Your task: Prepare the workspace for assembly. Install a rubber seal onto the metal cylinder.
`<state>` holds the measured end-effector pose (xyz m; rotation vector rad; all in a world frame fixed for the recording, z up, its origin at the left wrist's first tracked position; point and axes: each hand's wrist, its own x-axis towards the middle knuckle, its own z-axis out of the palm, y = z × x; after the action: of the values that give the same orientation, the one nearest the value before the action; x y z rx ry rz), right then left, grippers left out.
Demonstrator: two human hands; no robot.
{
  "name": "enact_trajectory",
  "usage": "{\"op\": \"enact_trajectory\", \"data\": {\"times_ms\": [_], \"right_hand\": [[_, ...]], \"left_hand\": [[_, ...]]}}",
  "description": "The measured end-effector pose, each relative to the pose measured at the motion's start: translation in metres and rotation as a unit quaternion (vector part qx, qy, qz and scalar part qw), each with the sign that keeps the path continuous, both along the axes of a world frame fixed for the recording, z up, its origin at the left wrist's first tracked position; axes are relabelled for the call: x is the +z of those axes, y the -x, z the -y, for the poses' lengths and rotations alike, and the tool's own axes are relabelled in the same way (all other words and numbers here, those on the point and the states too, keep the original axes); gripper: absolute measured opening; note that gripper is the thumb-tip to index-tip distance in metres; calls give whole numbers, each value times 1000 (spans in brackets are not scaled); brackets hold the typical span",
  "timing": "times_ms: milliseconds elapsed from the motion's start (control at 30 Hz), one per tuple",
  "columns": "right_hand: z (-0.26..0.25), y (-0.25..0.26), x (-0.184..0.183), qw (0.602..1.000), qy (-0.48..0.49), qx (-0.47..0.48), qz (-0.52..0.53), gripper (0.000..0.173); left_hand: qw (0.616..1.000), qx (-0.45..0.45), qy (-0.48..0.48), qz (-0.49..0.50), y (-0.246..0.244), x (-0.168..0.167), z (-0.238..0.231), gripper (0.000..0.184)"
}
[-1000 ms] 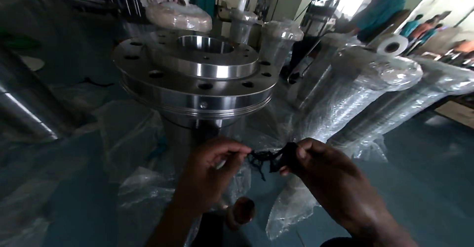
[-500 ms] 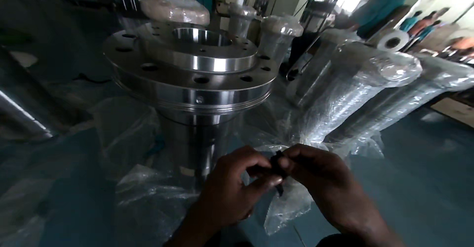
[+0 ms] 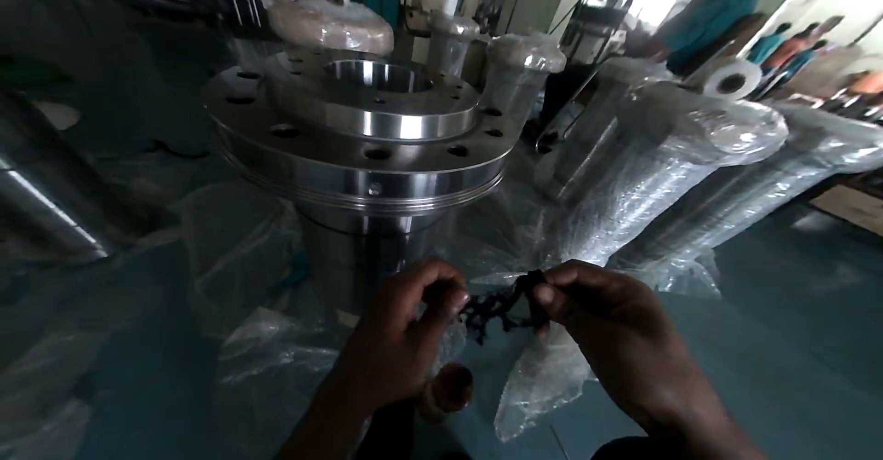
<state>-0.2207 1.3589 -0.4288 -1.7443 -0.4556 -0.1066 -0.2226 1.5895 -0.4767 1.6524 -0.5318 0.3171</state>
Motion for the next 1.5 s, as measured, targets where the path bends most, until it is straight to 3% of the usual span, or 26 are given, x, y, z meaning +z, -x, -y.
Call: {"op": "enact_trajectory", "data": {"times_ms": [367, 633, 800, 1200, 1500], "right_hand": [[7, -6, 4, 998, -50, -41, -25, 9], [-2, 2, 0, 1000, 3, -23, 0, 6], [-6, 4, -3, 999, 40, -17, 31, 6], [1, -2, 0, 999, 8, -29, 12, 7], [5, -5, 2, 999, -25, -39, 6, 6]], "left_hand": [[991, 65, 110, -33, -4, 8, -11, 10], [996, -47, 54, -43, 1, -2, 20, 15], [997, -68, 47, -3, 3, -11, 37, 18], [999, -25, 21, 10, 0, -8, 21, 13], [996, 91, 4, -10, -7, -1, 1, 6]]}}
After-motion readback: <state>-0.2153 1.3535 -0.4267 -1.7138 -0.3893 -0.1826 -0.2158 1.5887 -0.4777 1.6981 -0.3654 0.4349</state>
